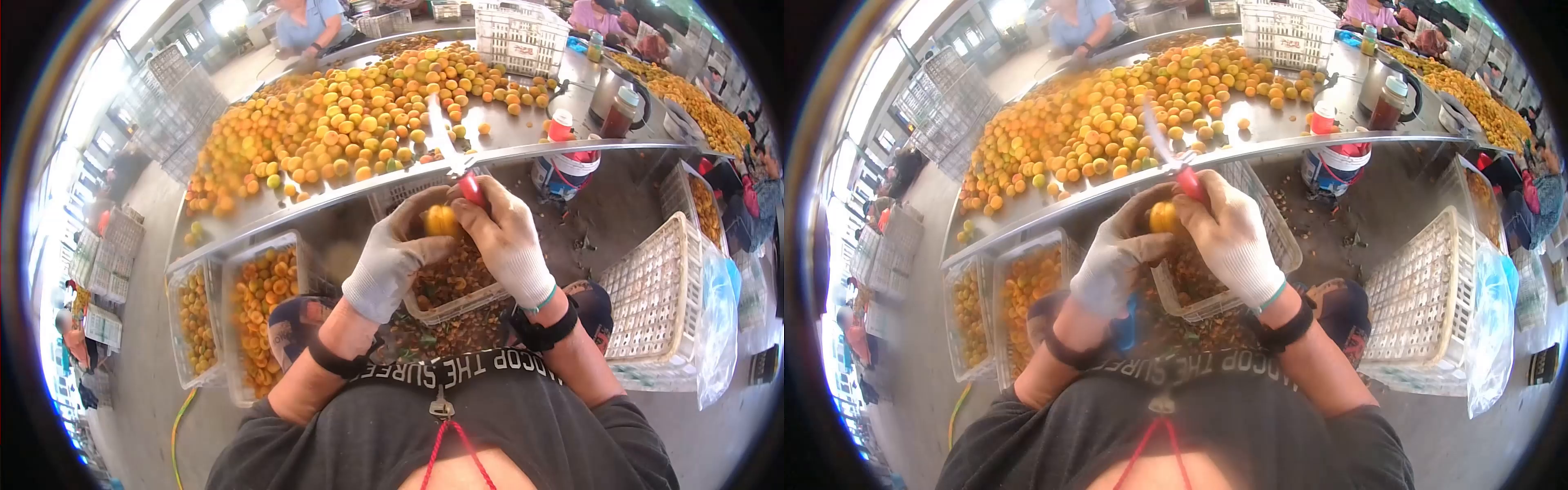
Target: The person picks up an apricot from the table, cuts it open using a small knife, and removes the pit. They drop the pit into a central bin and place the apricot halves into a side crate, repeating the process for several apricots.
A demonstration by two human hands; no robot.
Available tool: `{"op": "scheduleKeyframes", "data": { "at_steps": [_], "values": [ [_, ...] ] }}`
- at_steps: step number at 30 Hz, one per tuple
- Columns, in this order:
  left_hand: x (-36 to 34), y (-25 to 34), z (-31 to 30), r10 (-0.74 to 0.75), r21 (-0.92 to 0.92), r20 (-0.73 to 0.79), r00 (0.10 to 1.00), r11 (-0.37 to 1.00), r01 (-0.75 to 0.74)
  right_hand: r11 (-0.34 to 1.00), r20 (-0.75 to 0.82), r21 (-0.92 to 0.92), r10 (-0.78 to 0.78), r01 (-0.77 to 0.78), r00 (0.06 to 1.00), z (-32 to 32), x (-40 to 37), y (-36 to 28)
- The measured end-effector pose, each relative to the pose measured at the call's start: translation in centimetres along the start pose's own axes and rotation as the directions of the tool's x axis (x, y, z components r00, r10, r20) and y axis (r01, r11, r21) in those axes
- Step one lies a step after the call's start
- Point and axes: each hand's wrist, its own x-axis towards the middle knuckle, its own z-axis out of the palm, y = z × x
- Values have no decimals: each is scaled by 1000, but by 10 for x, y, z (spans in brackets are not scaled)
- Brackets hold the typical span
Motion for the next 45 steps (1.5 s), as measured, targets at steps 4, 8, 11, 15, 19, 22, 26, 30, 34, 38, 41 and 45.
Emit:
{"op": "scheduleKeyframes", "data": {
  "at_steps": [4, 8, 11, 15, 19, 22, 26, 30, 34, 38, 41, 45],
  "values": [
    [2, 0, -13, 26, -203, -94, 995, 978, -45, 1000, -49, 3, 26, -26, 998, 0, -15, -16],
    [5, -6, -23, 109, -274, -119, 987, 952, -138, 997, 70, -65, 52, -48, 996, 5, -30, -13],
    [6, -4, -20, 175, -175, -172, 969, 963, -205, 995, 120, 18, 95, -98, 988, 13, -34, -7],
    [5, -1, -18, 179, -195, -193, 965, 957, -217, 987, 152, 21, 156, -161, 976, 15, -33, -7],
    [3, -1, -22, 175, -150, -179, 968, 968, -203, 978, 246, 80, 168, -193, 955, 12, -35, -2],
    [0, 4, -25, 147, -164, -156, 977, 971, -172, 934, 355, 189, 224, -304, 908, 8, -33, -2],
    [1, 8, -22, 142, -189, -143, 979, 968, -168, 931, 347, 173, 249, -322, 904, 10, -33, -7],
    [1, 7, -26, 148, -133, -96, 984, 978, -160, 941, 266, 213, 203, -262, 943, 19, -40, -8],
    [3, 2, -11, 185, -184, -151, 971, 960, -211, 869, 286, 315, 296, -381, 911, 27, -41, -6],
    [7, -1, -3, 193, -236, -187, 963, 943, -234, 955, 128, 186, 208, -229, 970, 35, -41, -2],
    [14, -9, -11, 175, -158, -161, 971, 967, -200, 962, 84, 45, 264, -269, 961, 32, -38, -9],
    [13, -9, -1, 125, -197, -226, 966, 965, -171, 974, 51, -163, 169, -159, 984, 28, -37, -4]
  ]
}}
